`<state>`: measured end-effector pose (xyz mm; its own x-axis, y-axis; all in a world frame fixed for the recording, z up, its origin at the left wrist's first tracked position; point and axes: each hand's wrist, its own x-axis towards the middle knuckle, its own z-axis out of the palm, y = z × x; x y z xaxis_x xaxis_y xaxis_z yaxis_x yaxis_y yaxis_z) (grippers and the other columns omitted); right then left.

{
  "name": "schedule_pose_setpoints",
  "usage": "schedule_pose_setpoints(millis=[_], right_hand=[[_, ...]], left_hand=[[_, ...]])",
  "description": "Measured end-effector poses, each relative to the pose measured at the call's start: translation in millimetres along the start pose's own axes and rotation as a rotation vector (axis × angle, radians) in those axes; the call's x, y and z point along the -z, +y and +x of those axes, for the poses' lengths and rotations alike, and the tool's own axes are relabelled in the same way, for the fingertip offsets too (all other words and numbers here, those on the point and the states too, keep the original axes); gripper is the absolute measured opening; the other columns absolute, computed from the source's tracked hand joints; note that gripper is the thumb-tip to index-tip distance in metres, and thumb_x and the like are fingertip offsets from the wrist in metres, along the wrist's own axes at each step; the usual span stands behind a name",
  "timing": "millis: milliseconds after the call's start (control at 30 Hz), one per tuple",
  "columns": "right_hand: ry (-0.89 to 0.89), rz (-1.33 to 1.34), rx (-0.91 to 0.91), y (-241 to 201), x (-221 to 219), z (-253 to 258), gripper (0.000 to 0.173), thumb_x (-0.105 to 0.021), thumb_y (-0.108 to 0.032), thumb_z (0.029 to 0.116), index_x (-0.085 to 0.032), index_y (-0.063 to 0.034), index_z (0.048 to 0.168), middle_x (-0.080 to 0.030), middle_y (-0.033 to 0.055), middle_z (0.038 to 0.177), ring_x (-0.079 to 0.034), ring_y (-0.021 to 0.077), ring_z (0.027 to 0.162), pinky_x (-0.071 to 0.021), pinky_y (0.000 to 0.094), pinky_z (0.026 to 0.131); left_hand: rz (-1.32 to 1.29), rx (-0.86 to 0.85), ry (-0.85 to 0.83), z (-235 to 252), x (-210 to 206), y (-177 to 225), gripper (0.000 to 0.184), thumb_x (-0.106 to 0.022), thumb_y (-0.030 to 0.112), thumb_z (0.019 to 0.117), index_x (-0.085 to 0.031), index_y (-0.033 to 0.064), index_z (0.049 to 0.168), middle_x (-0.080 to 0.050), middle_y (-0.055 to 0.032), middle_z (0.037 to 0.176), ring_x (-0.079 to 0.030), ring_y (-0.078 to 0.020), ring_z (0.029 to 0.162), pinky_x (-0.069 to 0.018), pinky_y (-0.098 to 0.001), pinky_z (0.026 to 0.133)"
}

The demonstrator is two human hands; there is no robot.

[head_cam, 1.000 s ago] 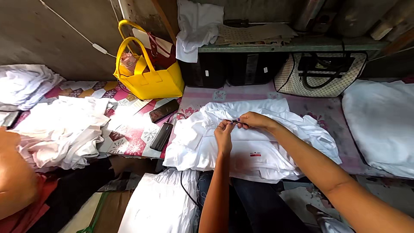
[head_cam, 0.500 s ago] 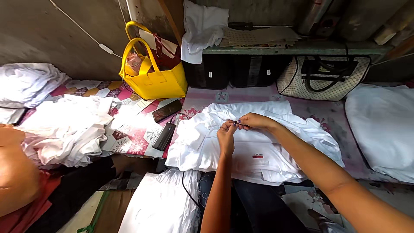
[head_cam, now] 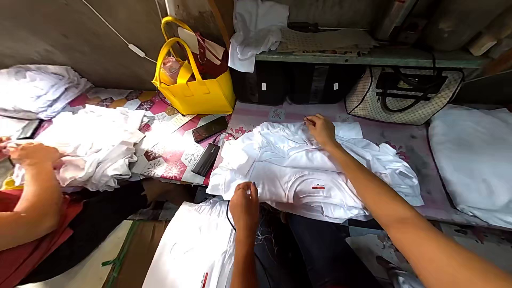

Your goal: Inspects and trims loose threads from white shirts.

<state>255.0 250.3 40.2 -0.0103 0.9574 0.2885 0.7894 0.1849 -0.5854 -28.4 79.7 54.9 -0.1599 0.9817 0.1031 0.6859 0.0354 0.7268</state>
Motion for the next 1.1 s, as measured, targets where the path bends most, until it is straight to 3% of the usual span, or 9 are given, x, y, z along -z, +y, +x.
schedule_pose_setpoints(millis=[133, 233, 367, 600, 733, 800, 900, 1033, 1100], right_hand=[[-0.318, -0.003, 0.114, -3.8, 27.2, -21.7, 0.032, -0.081, -0.028, 0.0885, -0.077, -0.0122, 0.116, -0.072, 0.0127, 0.109, -0.068, 0.0330, 0.099, -0.0524, 0.0613, 0.086], [-0.417, -0.189, -0.002, 14.8, 43.5, -37.1, 0.028, -0.081, -0.022, 0.0881, -0.077, -0.0089, 0.113, -0.071, 0.0171, 0.112, -0.067, 0.0397, 0.103, -0.0497, 0.0669, 0.084], [-0.370, -0.183, -0.082, 25.8, 64.7, -42.9, 0.019, -0.066, -0.015, 0.0988, -0.075, -0.0002, 0.106, -0.071, 0.0201, 0.110, -0.066, 0.0408, 0.105, -0.0484, 0.0656, 0.089], [-0.289, -0.018, -0.143, 36.6, 62.1, -42.4, 0.024, -0.065, -0.018, 0.1002, -0.073, 0.0042, 0.107, -0.070, 0.0230, 0.107, -0.066, 0.0398, 0.103, -0.0480, 0.0619, 0.093], [-0.136, 0.117, -0.104, 30.2, 64.0, -39.7, 0.021, -0.068, -0.013, 0.0979, -0.072, 0.0076, 0.099, -0.070, 0.0236, 0.097, -0.067, 0.0355, 0.089, -0.0520, 0.0554, 0.086], [-0.023, 0.048, -0.082, 36.2, 58.2, -36.2, 0.020, -0.067, -0.013, 0.0989, -0.072, 0.0059, 0.100, -0.070, 0.0242, 0.099, -0.067, 0.0394, 0.089, -0.0523, 0.0608, 0.082], [0.043, -0.191, -0.119, 57.6, 31.4, -36.8, 0.019, -0.065, -0.012, 0.0989, -0.071, 0.0037, 0.107, -0.068, 0.0263, 0.112, -0.067, 0.0469, 0.097, -0.0517, 0.0675, 0.080], [0.146, -0.310, -0.022, 46.1, 16.9, -66.1, 0.023, -0.062, -0.004, 0.0924, -0.072, -0.0002, 0.113, -0.068, 0.0242, 0.117, -0.070, 0.0442, 0.087, -0.0543, 0.0623, 0.068], [0.213, -0.211, 0.128, 17.5, 16.3, -95.5, 0.020, -0.067, -0.004, 0.0898, -0.073, -0.0006, 0.109, -0.069, 0.0216, 0.110, -0.071, 0.0383, 0.079, -0.0546, 0.0558, 0.060]], left_hand=[[0.141, -0.259, 0.230, 54.1, -13.3, 8.7, 0.036, -0.068, 0.012, 0.0941, -0.067, -0.0083, 0.124, -0.057, -0.0324, 0.137, -0.050, -0.0501, 0.135, -0.0400, -0.0604, 0.112], [0.195, -0.270, 0.042, 110.5, -37.4, 9.7, 0.060, -0.073, 0.031, 0.0940, -0.058, -0.0051, 0.139, -0.043, -0.0328, 0.152, -0.031, -0.0507, 0.148, -0.0188, -0.0673, 0.121], [0.017, -0.276, -0.106, 154.7, -54.6, 3.1, 0.023, -0.067, 0.018, 0.0987, -0.076, -0.0010, 0.108, -0.070, -0.0222, 0.117, -0.062, -0.0389, 0.120, -0.0416, -0.0609, 0.107], [-0.320, 0.148, 0.460, 146.5, 9.3, -47.9, 0.028, -0.064, 0.019, 0.0999, -0.071, -0.0081, 0.103, -0.073, -0.0207, 0.090, -0.070, -0.0285, 0.084, -0.0528, -0.0488, 0.087], [-0.067, -0.210, 0.355, 90.2, -26.3, 16.2, 0.035, -0.063, 0.021, 0.1003, -0.070, -0.0106, 0.087, -0.070, -0.0213, 0.081, -0.070, -0.0322, 0.078, -0.0564, -0.0491, 0.077], [0.091, -0.407, 0.102, 82.8, -60.8, 35.6, 0.034, -0.067, 0.031, 0.0978, -0.076, -0.0007, 0.106, -0.074, -0.0185, 0.106, -0.070, -0.0354, 0.105, -0.0513, -0.0572, 0.096], [0.326, -0.322, -0.190, 124.5, -90.4, 3.2, 0.061, -0.056, 0.049, 0.1023, -0.053, 0.0115, 0.150, -0.043, -0.0168, 0.160, -0.029, -0.0432, 0.152, -0.0068, -0.0799, 0.115], [0.316, -0.270, -0.186, 133.7, -76.7, -9.2, 0.056, -0.049, 0.045, 0.1065, -0.056, 0.0068, 0.147, -0.044, -0.0185, 0.158, -0.027, -0.0448, 0.152, -0.0016, -0.0800, 0.115], [0.263, -0.357, -0.099, 81.7, -64.4, 12.6, 0.055, -0.053, 0.043, 0.1055, -0.061, -0.0020, 0.136, -0.055, -0.0249, 0.145, -0.043, -0.0458, 0.142, -0.0180, -0.0743, 0.116]])
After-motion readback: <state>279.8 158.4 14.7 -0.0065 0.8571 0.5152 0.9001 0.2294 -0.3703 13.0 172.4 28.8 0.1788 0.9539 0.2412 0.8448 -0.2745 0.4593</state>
